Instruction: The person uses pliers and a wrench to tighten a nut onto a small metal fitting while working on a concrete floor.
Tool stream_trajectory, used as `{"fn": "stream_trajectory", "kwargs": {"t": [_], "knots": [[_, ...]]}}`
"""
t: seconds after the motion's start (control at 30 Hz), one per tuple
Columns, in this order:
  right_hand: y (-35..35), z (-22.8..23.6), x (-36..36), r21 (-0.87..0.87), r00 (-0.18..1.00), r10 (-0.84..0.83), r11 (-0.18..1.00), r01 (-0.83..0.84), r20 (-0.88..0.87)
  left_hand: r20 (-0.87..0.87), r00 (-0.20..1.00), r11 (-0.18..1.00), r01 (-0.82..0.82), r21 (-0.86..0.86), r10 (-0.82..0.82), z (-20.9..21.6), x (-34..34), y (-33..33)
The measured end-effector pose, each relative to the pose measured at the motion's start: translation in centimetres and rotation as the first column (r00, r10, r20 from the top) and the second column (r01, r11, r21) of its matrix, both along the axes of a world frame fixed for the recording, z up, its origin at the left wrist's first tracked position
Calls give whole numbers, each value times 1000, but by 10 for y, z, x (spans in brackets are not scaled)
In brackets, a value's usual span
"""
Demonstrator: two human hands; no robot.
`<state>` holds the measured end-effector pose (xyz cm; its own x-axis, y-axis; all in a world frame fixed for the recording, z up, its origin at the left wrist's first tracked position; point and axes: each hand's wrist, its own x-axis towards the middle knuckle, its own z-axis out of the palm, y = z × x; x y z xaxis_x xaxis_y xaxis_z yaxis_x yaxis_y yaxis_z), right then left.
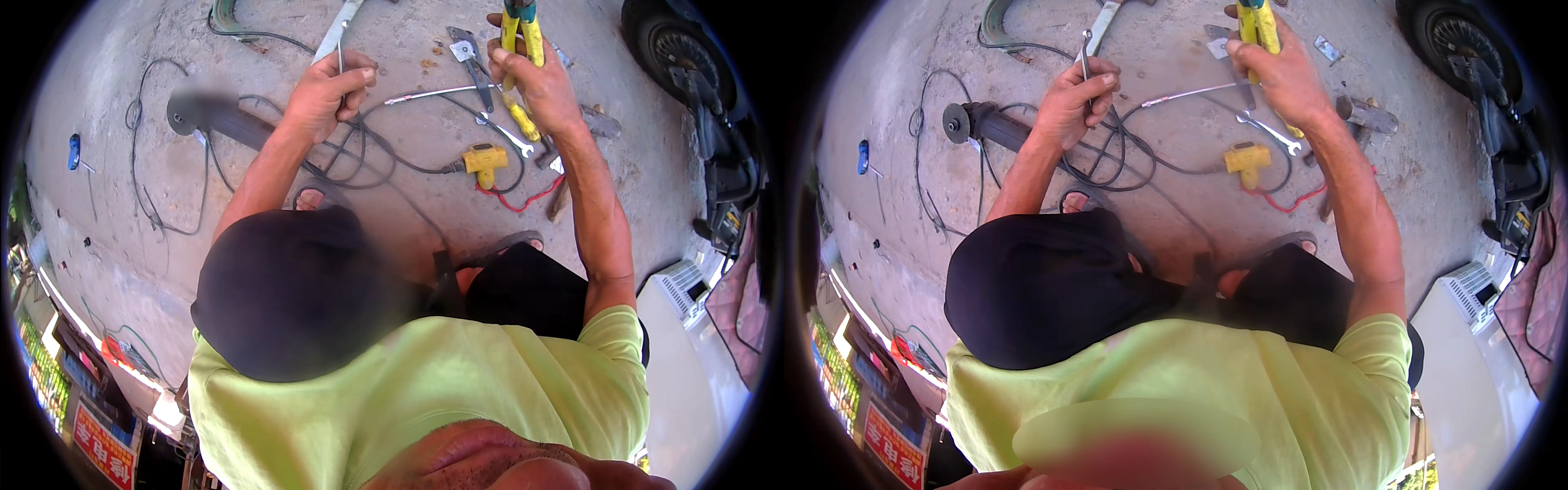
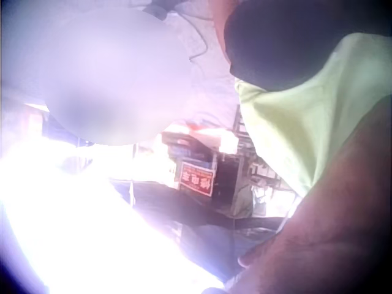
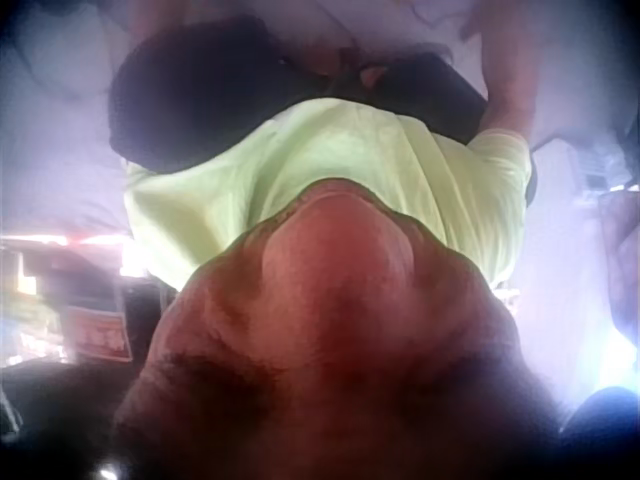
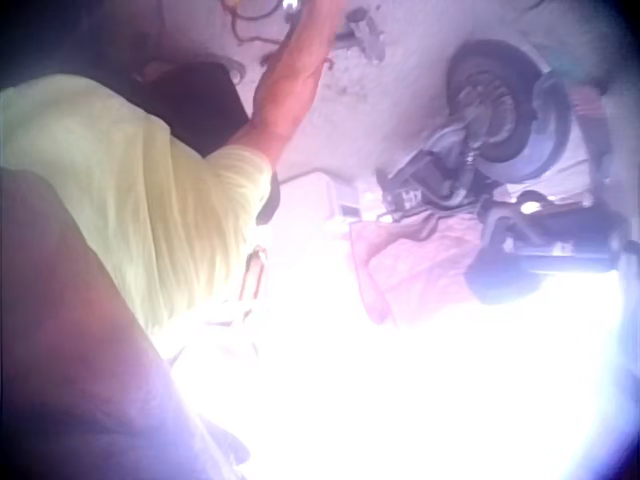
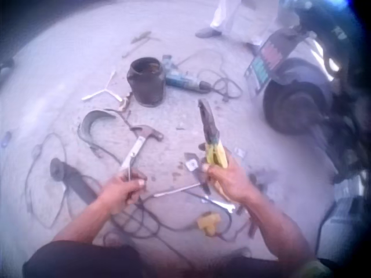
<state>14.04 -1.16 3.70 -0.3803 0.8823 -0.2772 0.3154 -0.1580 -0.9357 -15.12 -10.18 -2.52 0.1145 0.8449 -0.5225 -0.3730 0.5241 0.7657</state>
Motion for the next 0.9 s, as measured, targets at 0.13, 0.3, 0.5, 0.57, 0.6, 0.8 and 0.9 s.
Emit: {"fn": "stream_trajectory", "kwargs": {"t": [0.13,0.3,0.5,0.57,0.6,0.8,0.9], "knots": [[7,7,18,-72,991,-123,990,119,-55,-307,944,992,99,-79,-118,-11,12,4],[14,4,39,-98,979,-191,978,183,-77,-496,844,978,149,-145,-202,-24,4,12],[21,-21,59,-201,936,-305,942,270,-173,-819,547,755,607,247,-172,-33,71,30],[22,-21,64,-212,921,-301,944,251,-248,-874,443,594,764,252,-199,-34,111,42],[22,-18,63,-197,920,-266,957,215,-288,-904,369,502,836,221,-218,-34,129,49],[24,18,50,-243,820,-351,933,265,-452,-978,81,234,972,33,-195,-65,212,67],[24,22,54,-230,818,-341,938,260,-463,-985,26,218,976,-11,-168,-60,222,72]]}}
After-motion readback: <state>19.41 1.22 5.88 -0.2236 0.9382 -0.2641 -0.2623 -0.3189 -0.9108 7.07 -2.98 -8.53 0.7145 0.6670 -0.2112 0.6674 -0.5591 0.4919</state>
